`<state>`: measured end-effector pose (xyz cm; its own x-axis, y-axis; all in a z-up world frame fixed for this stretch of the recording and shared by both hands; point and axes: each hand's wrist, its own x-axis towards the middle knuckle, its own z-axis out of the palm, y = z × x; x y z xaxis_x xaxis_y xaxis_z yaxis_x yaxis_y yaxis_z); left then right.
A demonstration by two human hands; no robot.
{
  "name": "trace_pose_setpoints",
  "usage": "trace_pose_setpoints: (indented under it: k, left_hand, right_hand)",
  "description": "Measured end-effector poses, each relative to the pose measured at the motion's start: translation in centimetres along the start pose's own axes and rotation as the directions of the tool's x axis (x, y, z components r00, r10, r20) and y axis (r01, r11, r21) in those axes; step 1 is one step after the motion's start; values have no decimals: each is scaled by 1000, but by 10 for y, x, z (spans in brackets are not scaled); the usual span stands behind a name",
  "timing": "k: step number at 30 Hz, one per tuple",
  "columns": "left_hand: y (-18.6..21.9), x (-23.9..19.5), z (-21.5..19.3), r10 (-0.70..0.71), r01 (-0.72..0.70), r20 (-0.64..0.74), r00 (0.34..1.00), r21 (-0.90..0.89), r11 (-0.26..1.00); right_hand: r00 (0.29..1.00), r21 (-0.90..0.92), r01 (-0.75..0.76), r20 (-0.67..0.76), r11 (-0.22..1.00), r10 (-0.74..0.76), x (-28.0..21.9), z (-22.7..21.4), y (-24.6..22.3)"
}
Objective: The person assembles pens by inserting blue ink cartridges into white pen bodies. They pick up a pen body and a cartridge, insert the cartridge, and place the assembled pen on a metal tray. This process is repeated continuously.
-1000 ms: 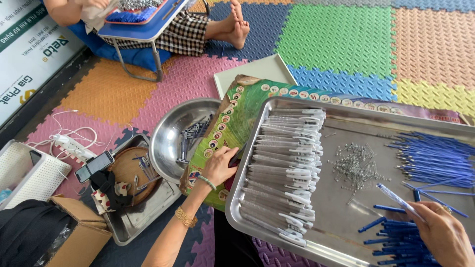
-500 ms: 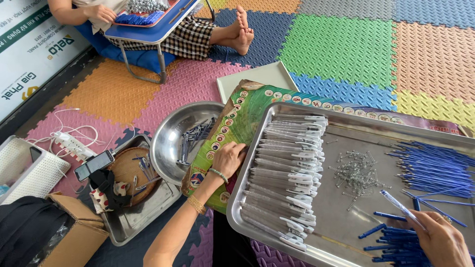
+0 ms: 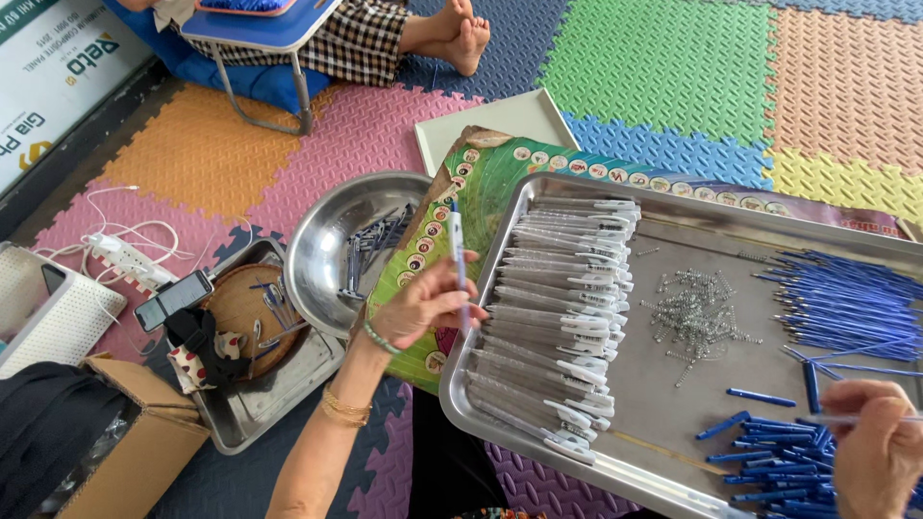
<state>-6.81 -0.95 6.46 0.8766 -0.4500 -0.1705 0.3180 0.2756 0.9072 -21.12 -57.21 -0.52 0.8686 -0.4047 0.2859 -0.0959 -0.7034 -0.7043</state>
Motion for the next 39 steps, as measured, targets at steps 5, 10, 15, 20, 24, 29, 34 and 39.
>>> trace_pose_setpoints:
  k: [5,10,15,20,24,29,34,39]
  left_hand:
    - [-18,9,61,-38,54,216,976,-68,996]
    - [-58,31,94,-5,41,259,966,-135,990]
    - [-80,36,115,18,20,206,978,-181,983]
    - [-87,42,119,23,22,230,973,-190,982]
    - [-93,45,119,33,7,234,972,-169,986]
    - [-89,43,127,55,-25,213,975,-138,990]
    - [-102,45,127,86,-58,197,977,-146,988]
    - [-113,46,129,61,-38,167,984,-138,990]
  right_hand:
    - [984,396,-177,79,901,159,-10,24,-119]
    - [892,613,-366,445,701,77,-11,39,-214]
    - [966,676,-57,223,735,-130,-20,72,-231]
    - [974,609,53,143,791,-176,-25,87,-232]
    - [977,631,42,137,775,-164,-28,91,-228]
    - [982,678,59,91,732,-164,-30,93,-218]
    - [979,640,91,84,763,-187,-30,97,-210]
    - [904,411,392,-5,823,-428,-23,97,-204]
